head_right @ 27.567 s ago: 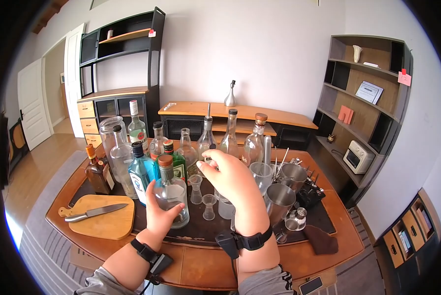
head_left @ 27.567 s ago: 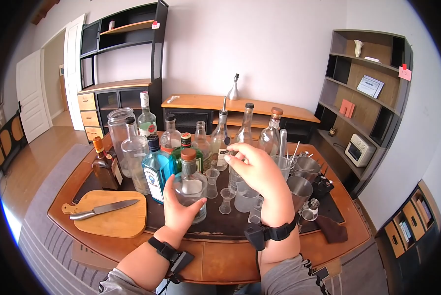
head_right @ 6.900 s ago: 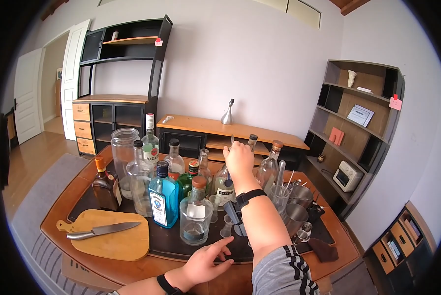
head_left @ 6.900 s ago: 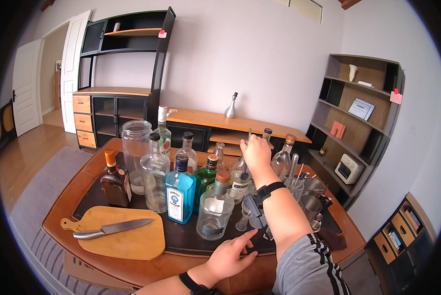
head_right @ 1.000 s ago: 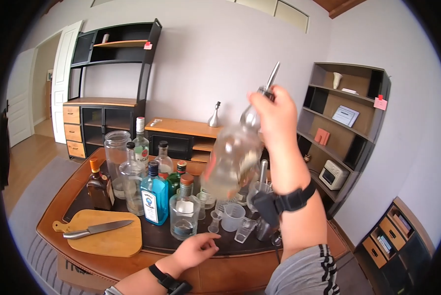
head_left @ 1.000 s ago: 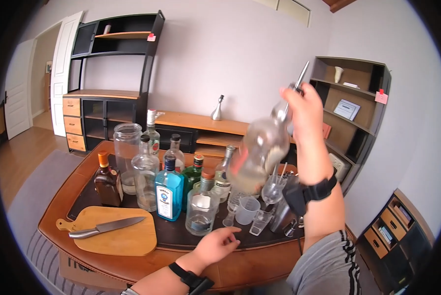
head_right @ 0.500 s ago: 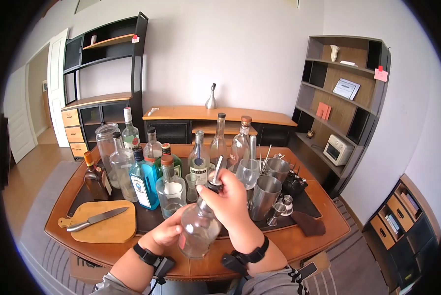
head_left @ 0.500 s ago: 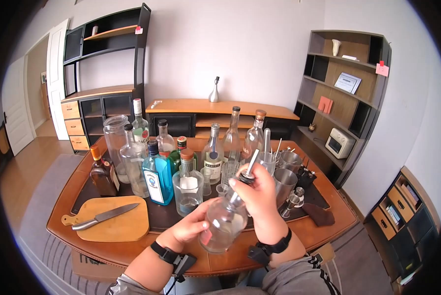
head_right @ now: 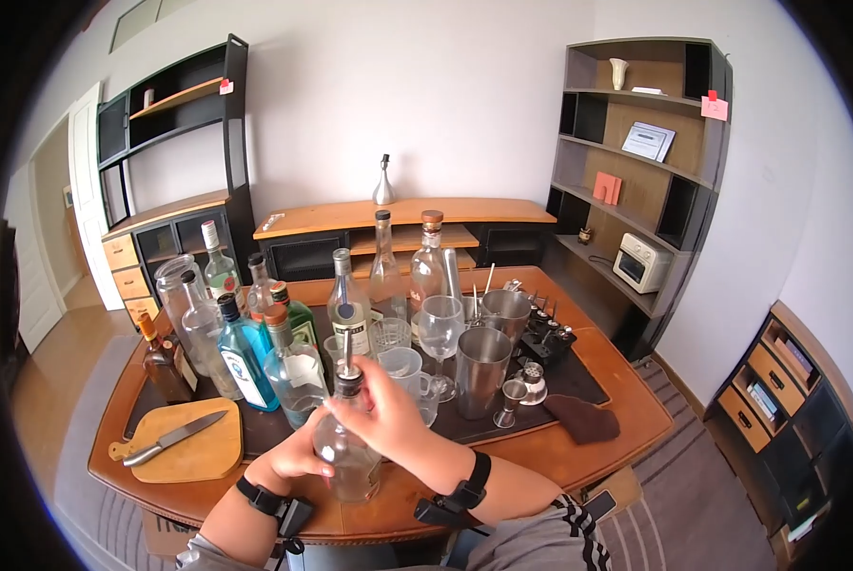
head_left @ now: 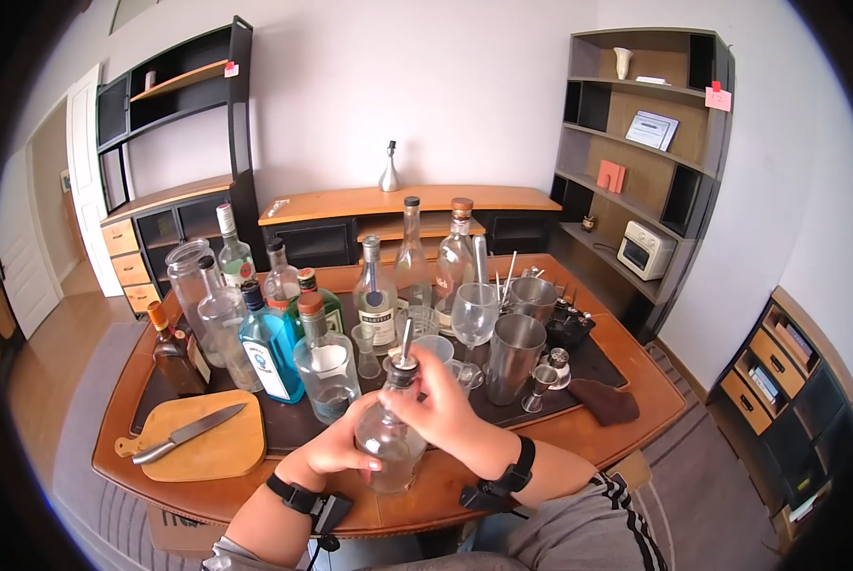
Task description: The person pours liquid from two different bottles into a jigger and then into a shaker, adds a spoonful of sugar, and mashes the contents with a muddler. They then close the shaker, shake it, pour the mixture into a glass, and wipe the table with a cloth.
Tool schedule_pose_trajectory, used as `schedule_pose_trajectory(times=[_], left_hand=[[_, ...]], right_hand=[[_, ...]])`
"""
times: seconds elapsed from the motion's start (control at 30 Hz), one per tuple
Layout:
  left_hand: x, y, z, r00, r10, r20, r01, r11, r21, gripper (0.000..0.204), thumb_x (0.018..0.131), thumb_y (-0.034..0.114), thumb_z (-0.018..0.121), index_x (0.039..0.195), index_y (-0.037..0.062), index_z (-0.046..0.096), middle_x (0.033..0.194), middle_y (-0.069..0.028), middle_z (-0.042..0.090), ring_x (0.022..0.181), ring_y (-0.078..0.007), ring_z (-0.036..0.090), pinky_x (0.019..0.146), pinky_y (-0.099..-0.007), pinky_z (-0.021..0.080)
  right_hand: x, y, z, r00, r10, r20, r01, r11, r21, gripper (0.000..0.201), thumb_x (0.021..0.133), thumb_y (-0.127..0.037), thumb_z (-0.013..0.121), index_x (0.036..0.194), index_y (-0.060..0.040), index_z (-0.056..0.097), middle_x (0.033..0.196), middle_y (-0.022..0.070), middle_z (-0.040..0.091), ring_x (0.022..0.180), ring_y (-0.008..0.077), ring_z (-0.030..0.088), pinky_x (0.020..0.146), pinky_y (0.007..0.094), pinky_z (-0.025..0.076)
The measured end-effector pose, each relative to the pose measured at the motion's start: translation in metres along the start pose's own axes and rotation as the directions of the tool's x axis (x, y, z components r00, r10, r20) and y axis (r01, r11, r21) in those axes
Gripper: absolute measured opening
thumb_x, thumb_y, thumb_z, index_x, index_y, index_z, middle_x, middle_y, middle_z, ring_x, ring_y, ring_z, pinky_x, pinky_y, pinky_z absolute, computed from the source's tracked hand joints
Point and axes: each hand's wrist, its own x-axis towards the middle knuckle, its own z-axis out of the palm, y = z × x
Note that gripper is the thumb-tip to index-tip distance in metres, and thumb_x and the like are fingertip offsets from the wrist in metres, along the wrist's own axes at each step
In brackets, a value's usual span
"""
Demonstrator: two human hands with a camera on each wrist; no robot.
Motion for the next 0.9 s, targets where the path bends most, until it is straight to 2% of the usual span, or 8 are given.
schedule_pose_trajectory(times=[0.03, 0.1, 0.13, 0.17, 0.23, 0.47, 0.63, 0.9], left_hand=[[0.000, 0.001, 0.000, 1.000, -0.006, -0.008, 0.006, 1.000, 0.005, 0.120, 0.060, 0.027, 0.094, 0.152, 0.0046, 0.020, 0.143, -0.0105, 0.041, 0.135, -0.0233, 0.038, 0.114, -0.0398, 0.028], [-0.001, -0.002, -0.004, 1.000, -0.015, -0.024, 0.015, 1.000, 0.015, 0.120, 0.060, 0.027, 0.094, 0.152, 0.0049, 0.020, 0.144, -0.0107, 0.041, 0.136, -0.0240, 0.037, 0.115, -0.0408, 0.027], [0.000, -0.001, -0.005, 1.000, -0.009, 0.005, 0.009, 1.000, 0.013, 0.122, 0.059, 0.027, 0.095, 0.152, 0.0050, 0.019, 0.145, -0.0109, 0.040, 0.137, -0.0250, 0.036, 0.115, -0.0421, 0.026], [0.001, -0.001, -0.007, 1.000, -0.016, 0.002, 0.016, 1.000, 0.001, 0.122, 0.058, 0.029, 0.095, 0.151, 0.0051, 0.019, 0.144, -0.0110, 0.041, 0.136, -0.0252, 0.037, 0.115, -0.0424, 0.028], [0.001, -0.004, -0.008, 0.999, -0.034, -0.005, 0.034, 0.999, -0.027, 0.122, 0.058, 0.033, 0.095, 0.150, 0.0053, 0.020, 0.143, -0.0112, 0.041, 0.134, -0.0257, 0.041, 0.113, -0.0429, 0.031], [0.003, -0.005, -0.010, 0.999, -0.012, 0.032, 0.013, 0.999, -0.053, 0.114, 0.060, 0.029, 0.095, 0.147, 0.0064, 0.024, 0.137, -0.0136, 0.048, 0.130, -0.0273, 0.046, 0.111, -0.0428, 0.035], [0.008, 0.013, 0.007, 0.999, -0.021, 0.039, 0.024, 0.996, -0.082, 0.111, 0.059, 0.033, 0.095, 0.144, 0.0041, 0.029, 0.135, -0.0125, 0.050, 0.127, -0.0262, 0.049, 0.109, -0.0418, 0.038], [0.007, 0.010, 0.006, 0.999, -0.034, 0.040, 0.038, 0.994, -0.103, 0.113, 0.059, 0.031, 0.095, 0.146, 0.0046, 0.028, 0.136, -0.0137, 0.048, 0.129, -0.0265, 0.046, 0.111, -0.0411, 0.035]], right_hand=[[-0.005, -0.005, -0.002, 0.998, 0.000, 0.056, -0.004, 0.997, 0.072, 0.040, 0.087, -0.010, 0.073, 0.120, -0.0011, 0.052, 0.096, 0.0010, 0.055, 0.081, 0.0075, 0.049, 0.072, 0.0237, 0.042], [-0.017, 0.022, -0.010, 0.976, -0.175, 0.132, 0.199, 0.960, -0.199, 0.042, 0.086, -0.011, 0.073, 0.123, -0.0025, 0.055, 0.093, 0.0017, 0.051, 0.078, 0.0111, 0.045, 0.070, 0.0256, 0.040], [-0.021, 0.019, -0.010, 0.976, -0.176, 0.125, 0.189, 0.977, -0.101, 0.041, 0.086, -0.012, 0.071, 0.124, -0.0045, 0.057, 0.092, 0.0032, 0.048, 0.078, 0.0140, 0.045, 0.071, 0.0274, 0.040], [-0.024, 0.020, -0.014, 0.977, -0.133, 0.169, 0.155, 0.980, -0.127, 0.038, 0.089, -0.013, 0.069, 0.124, -0.0051, 0.057, 0.097, 0.0049, 0.050, 0.081, 0.0143, 0.046, 0.072, 0.0278, 0.041], [-0.026, 0.022, -0.012, 0.983, -0.128, 0.135, 0.142, 0.985, -0.098, 0.035, 0.091, -0.019, 0.068, 0.122, -0.0056, 0.060, 0.099, 0.0065, 0.050, 0.080, 0.0177, 0.052, 0.072, 0.0299, 0.044], [-0.026, 0.015, -0.014, 0.978, -0.133, 0.161, 0.151, 0.983, -0.103, 0.034, 0.092, -0.020, 0.067, 0.122, -0.0060, 0.060, 0.096, 0.0065, 0.050, 0.079, 0.0181, 0.052, 0.071, 0.0304, 0.045], [-0.025, 0.014, -0.016, 0.972, -0.147, 0.183, 0.168, 0.980, -0.106, 0.037, 0.092, -0.016, 0.067, 0.126, -0.0053, 0.058, 0.102, 0.0073, 0.051, 0.081, 0.0166, 0.049, 0.071, 0.0284, 0.043], [-0.024, 0.013, -0.016, 0.970, -0.160, 0.183, 0.182, 0.977, -0.108, 0.035, 0.092, -0.017, 0.068, 0.123, -0.0054, 0.058, 0.104, 0.0075, 0.052, 0.082, 0.0170, 0.050, 0.072, 0.0291, 0.044]])
